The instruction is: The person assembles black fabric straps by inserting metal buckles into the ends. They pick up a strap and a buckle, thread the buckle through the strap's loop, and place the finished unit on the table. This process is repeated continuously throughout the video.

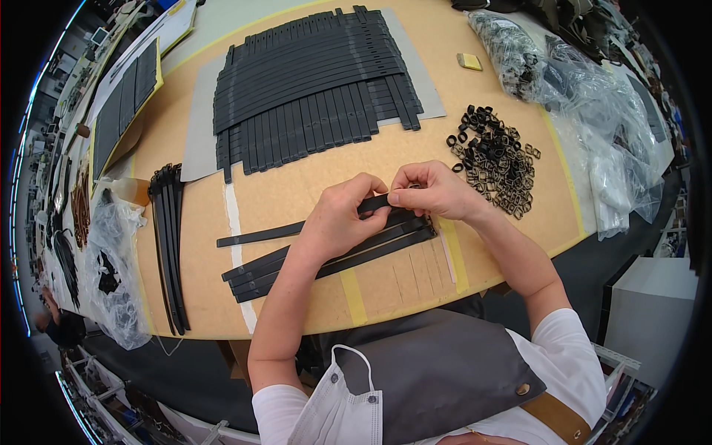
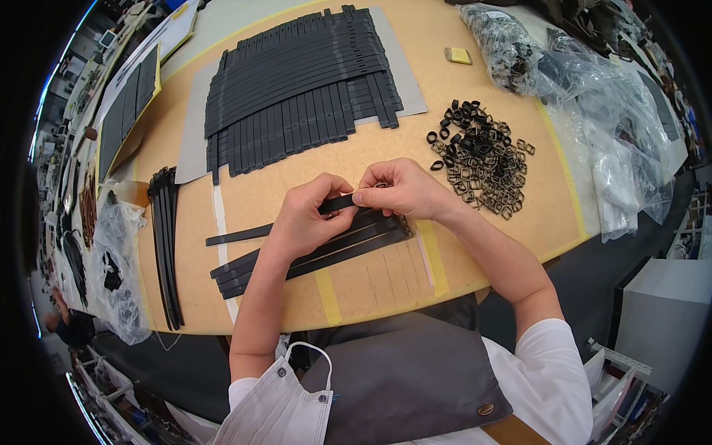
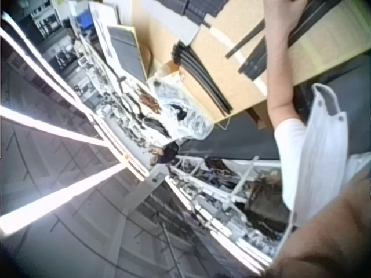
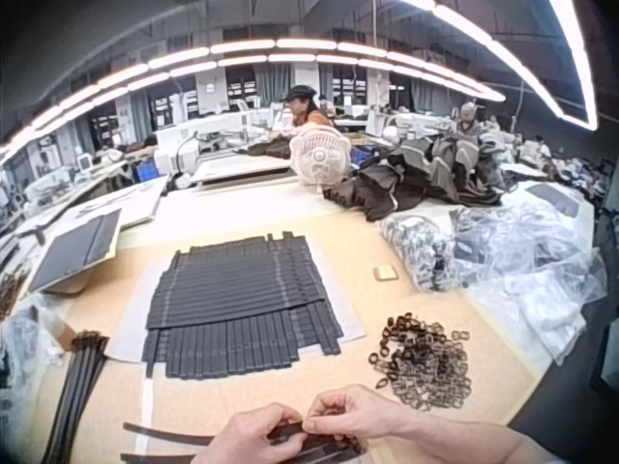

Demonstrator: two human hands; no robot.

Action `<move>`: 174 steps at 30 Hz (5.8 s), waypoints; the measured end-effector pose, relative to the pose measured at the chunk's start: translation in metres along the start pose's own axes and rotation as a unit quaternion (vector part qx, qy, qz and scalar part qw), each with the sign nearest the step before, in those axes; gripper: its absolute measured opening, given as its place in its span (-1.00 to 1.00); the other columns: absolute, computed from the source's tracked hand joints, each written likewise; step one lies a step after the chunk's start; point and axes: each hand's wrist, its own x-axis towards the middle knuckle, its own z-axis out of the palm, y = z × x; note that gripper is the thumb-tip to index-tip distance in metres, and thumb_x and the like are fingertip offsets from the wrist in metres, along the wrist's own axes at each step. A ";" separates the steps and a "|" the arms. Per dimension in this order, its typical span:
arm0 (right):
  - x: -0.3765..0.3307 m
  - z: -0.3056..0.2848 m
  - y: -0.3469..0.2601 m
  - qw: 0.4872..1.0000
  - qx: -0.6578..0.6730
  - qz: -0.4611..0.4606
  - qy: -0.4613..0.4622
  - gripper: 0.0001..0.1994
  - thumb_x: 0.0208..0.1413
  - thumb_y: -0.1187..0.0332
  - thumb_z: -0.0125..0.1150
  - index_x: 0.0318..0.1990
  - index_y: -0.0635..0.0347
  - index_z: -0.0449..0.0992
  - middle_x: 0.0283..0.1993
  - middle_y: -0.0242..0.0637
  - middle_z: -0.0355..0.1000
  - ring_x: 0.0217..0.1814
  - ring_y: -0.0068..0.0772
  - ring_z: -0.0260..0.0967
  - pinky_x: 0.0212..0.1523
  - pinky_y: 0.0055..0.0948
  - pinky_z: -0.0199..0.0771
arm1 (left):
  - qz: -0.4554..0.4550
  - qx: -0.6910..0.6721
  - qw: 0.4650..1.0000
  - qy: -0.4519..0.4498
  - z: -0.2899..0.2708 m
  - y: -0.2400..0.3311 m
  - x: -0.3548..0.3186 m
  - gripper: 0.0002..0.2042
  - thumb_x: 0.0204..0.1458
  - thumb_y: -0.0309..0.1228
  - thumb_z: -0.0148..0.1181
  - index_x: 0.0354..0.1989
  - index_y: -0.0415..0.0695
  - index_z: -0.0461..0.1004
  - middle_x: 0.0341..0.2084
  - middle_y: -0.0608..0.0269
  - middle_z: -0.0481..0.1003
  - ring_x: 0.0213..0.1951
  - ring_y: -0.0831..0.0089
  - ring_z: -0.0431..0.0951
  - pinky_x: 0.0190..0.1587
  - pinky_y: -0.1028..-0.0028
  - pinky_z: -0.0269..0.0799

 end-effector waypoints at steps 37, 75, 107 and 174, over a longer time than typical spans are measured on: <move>-0.011 0.018 -0.014 0.997 -0.023 -0.066 -0.036 -0.75 0.30 0.18 0.30 -0.26 0.19 0.58 -0.40 -0.56 0.45 -0.35 -0.76 0.31 -0.36 -0.58 0.33 | 0.029 -0.120 0.992 0.010 -0.006 0.015 -0.010 -0.66 0.04 -0.63 0.13 0.04 -0.23 0.45 -0.40 0.39 0.44 -0.39 0.73 0.37 -0.43 0.67 0.26; 0.145 -0.119 -0.028 0.833 -0.417 -0.220 0.290 -0.78 0.27 0.26 0.30 -0.05 0.19 0.61 0.00 -0.20 0.56 0.08 -0.20 0.50 0.11 -0.25 0.51 | 0.037 0.240 0.965 0.103 0.011 -0.025 -0.066 -0.85 0.13 -0.62 0.22 -0.15 -0.18 0.47 -0.22 0.09 0.42 -0.14 0.07 0.41 -0.02 0.19 0.35; -0.009 -0.063 -0.028 0.996 -0.049 -0.035 0.062 -0.81 0.30 0.35 0.33 -0.06 0.27 0.58 -0.30 -0.46 0.50 -0.30 -0.67 0.44 -0.29 -0.59 0.46 | 0.059 0.488 0.863 0.117 -0.103 -0.059 -0.025 -0.66 -0.02 -0.62 0.21 -0.02 -0.15 0.51 -0.22 0.23 0.54 -0.06 0.21 0.49 0.11 0.25 0.29; -0.086 -0.097 -0.005 0.872 -0.426 0.005 0.240 -0.85 0.14 0.28 0.38 -0.21 0.12 0.70 -0.32 -0.27 0.66 -0.27 -0.27 0.62 -0.17 -0.31 0.58 | 0.033 0.049 0.997 0.055 0.011 -0.020 0.011 -0.79 0.08 -0.47 0.45 -0.13 -0.22 0.62 -0.36 0.23 0.64 -0.46 0.57 0.55 -0.43 0.57 0.40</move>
